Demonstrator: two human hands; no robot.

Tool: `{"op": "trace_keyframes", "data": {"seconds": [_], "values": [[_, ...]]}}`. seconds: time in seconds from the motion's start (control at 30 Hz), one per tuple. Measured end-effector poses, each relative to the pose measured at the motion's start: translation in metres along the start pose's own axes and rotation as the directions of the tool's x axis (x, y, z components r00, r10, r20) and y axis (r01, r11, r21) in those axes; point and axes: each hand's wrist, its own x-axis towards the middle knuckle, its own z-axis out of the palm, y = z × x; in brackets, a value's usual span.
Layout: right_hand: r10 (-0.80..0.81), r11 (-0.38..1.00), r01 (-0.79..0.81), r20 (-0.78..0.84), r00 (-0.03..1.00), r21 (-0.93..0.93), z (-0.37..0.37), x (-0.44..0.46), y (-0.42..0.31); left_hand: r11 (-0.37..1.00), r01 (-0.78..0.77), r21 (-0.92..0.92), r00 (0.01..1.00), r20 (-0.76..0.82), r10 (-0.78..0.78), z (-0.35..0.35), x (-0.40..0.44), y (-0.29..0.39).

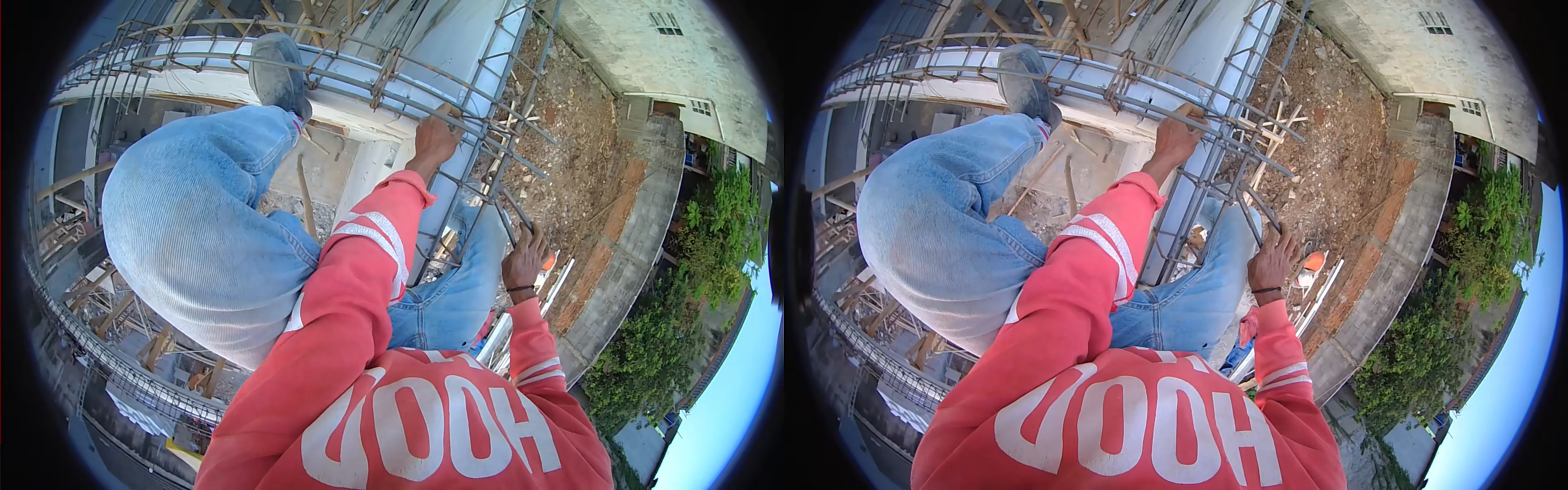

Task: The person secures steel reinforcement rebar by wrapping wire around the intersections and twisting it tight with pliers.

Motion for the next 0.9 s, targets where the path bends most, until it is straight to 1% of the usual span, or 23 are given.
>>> {"op": "trace_keyframes", "data": {"seconds": [0.07,0.1,0.17,0.2,0.27,0.3,0.33,0.37,0.4,0.43,0.47,0.5,0.53,0.6,0.63,0.67,0.7,0.73,0.77,0.8,0.83,0.9], "values": [[0.011,0.999,-0.011,0.006,1.000,0.032,-0.003,-0.009,0.003,0.996,0.037,-0.078,0.999,0.003,-0.037,0.004,-0.005,0.001],[0.019,0.998,-0.020,0.014,1.000,0.061,-0.006,-0.012,0.004,0.996,0.034,-0.077,0.999,0.008,-0.034,0.005,-0.011,0.005],[0.015,0.997,-0.017,0.025,1.000,0.076,-0.011,-0.017,0.004,0.988,0.009,-0.156,0.998,-0.056,-0.018,0.006,-0.023,0.012],[0.004,0.996,-0.007,0.033,0.999,0.092,-0.012,-0.018,0.004,0.988,0.006,-0.153,0.999,-0.051,-0.014,0.005,-0.025,0.014],[-0.005,0.994,0.000,0.044,0.999,0.109,-0.014,-0.023,0.005,0.916,0.135,-0.378,0.991,0.077,-0.114,0.000,-0.029,0.019],[0.026,0.992,-0.034,0.065,0.998,0.119,-0.013,-0.026,0.006,0.916,0.136,-0.377,0.990,0.076,-0.116,0.005,-0.030,0.015],[0.053,0.990,-0.064,0.086,0.995,0.129,-0.012,-0.028,0.006,0.960,0.032,-0.277,0.990,0.140,0.007,0.011,-0.032,0.009],[0.048,0.989,-0.059,0.087,0.995,0.132,-0.010,-0.029,0.008,0.980,-0.083,-0.180,0.969,0.215,0.122,0.015,-0.031,0.003],[0.061,0.987,-0.073,0.090,0.994,0.143,-0.008,-0.031,0.011,0.988,-0.069,-0.140,0.912,0.392,0.119,0.012,-0.026,0.002],[0.076,0.984,-0.090,0.093,0.993,0.153,-0.007,-0.033,0.013,0.988,-0.068,-0.138,0.912,0.393,0.117,0.008,-0.020,0.006],[0.093,0.983,-0.107,0.099,0.991,0.152,-0.006,-0.033,0.014,0.991,-0.136,-0.006,0.788,0.605,0.112,0.005,-0.014,0.010],[0.095,0.982,-0.109,0.101,0.990,0.151,-0.006,-0.034,0.016,0.967,-0.233,0.105,0.624,0.779,0.066,0.006,-0.009,0.009],[0.093,0.983,-0.108,0.105,0.990,0.146,-0.005,-0.033,0.018,0.966,-0.235,0.105,0.623,0.779,0.067,0.007,-0.006,0.007],[0.094,0.984,-0.109,0.107,0.990,0.141,-0.002,-0.030,0.023,0.946,-0.278,0.165,0.587,0.809,0.031,0.006,-0.005,0.003],[0.086,0.980,-0.104,0.111,0.990,0.169,0.000,-0.029,0.025,0.946,-0.279,0.166,0.585,0.810,0.031,0.008,-0.013,0.001],[0.075,0.976,-0.097,0.113,0.991,0.197,0.002,-0.026,0.027,0.985,-0.113,-0.129,0.689,0.704,0.171,0.010,-0.027,-0.002],[0.073,0.976,-0.095,0.115,0.991,0.199,0.008,-0.025,0.032,0.960,-0.035,-0.279,0.749,0.628,0.210,0.009,-0.030,-0.003],[0.062,0.966,-0.094,0.138,0.989,0.242,0.014,-0.022,0.037,0.902,0.016,-0.431,0.801,0.546,0.247,0.007,-0.032,-0.003],[0.050,0.954,-0.095,0.162,0.985,0.283,0.019,-0.021,0.041,0.951,0.032,-0.307,0.775,0.609,0.171,0.005,-0.027,-0.003],[0.048,0.954,-0.095,0.167,0.985,0.283,0.020,-0.020,0.042,0.983,0.045,-0.177,0.745,0.662,0.085,0.001,-0.027,0.001],[0.037,0.954,-0.079,0.148,0.988,0.289,0.021,-0.016,0.041,0.983,0.045,-0.176,0.747,0.660,0.084,-0.005,-0.027,0.004],[0.027,0.953,-0.063,0.127,0.992,0.296,0.019,-0.006,0.037,0.977,0.213,-0.007,0.758,0.633,-0.160,-0.015,-0.027,0.006]]}}
